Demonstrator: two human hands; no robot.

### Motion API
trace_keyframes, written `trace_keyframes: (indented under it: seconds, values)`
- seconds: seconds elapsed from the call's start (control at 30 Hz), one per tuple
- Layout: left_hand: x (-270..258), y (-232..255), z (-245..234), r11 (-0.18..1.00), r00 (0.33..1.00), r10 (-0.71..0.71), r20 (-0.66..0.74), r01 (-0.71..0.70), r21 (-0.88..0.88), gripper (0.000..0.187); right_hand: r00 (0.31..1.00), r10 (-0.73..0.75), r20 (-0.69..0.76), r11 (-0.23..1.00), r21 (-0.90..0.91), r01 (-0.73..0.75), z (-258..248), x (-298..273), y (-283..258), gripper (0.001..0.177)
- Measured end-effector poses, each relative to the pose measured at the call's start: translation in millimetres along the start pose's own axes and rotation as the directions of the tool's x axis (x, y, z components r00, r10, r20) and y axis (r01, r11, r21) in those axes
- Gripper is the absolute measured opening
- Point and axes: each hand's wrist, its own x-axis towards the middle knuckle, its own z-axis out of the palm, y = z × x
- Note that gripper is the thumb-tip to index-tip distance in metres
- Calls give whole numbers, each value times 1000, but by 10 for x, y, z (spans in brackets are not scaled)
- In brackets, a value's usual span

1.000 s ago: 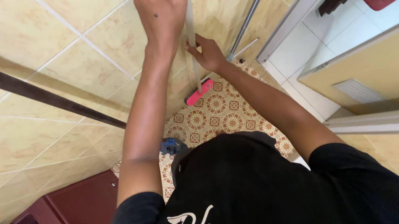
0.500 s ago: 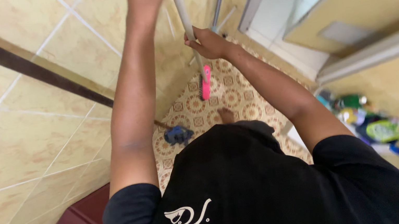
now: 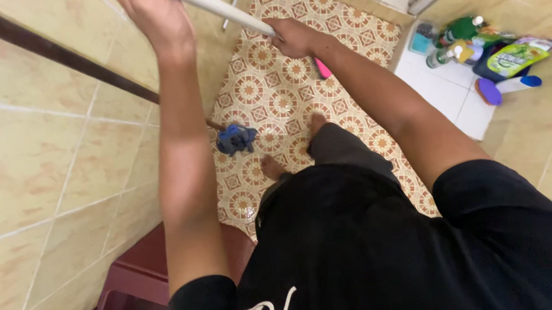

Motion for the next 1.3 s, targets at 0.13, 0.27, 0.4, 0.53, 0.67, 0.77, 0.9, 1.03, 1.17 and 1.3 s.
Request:
trace_keyframes:
  seconds: [0.13, 0.27, 0.4, 0.53, 0.67, 0.77, 0.9, 1.03, 1.17, 1.3]
  values:
    - [-719, 11, 242, 960, 969, 130, -209, -70, 272, 36, 984, 174, -30, 978, -110, -176, 302, -238, 342, 28]
    - [-1602, -276, 251, 889, 949, 226, -221, -109, 446, 34, 969, 206, -134, 936, -263, -235, 728, -598, 860, 20]
    - [-2486, -607, 236, 933, 957, 94, -273, 10, 359, 21, 959, 277, -56, 909, -307, -281, 876, -1099, 1244, 22]
    - [-3248, -792, 333, 815, 947, 57, -315, 138, 563, 15, 920, 388, 55, 863, -372, -341, 1053, -1651, 1475, 32]
    - [-3882, -867, 467, 730, 899, 27, -437, 281, 624, 19, 948, 317, 22, 892, -347, -291, 1192, -2198, 1599, 38]
    - [-4345, -1027, 493, 788, 915, 11, -402, 239, 567, 18, 975, 224, 8, 906, -371, -205, 1145, -2390, 1480, 44]
    - [-4741, -1342, 552, 835, 927, -12, -375, 216, 506, 18, 996, 78, 39, 978, -197, -69, 1134, -2723, 1488, 21]
    - [-4748, -1554, 625, 670, 895, -134, -426, 399, 627, 22, 1000, 5, -9, 982, -189, -6, 1013, -2651, 2097, 22]
    - [-4788, -1642, 597, 536, 841, -383, -381, 538, 650, 19, 985, 173, 1, 898, -411, -157, 924, -2636, 2309, 27]
    - [-4981, -1638, 611, 483, 774, -394, -496, 633, 605, 35, 920, 386, -69, 821, -430, -376, 1038, -2763, 2290, 42]
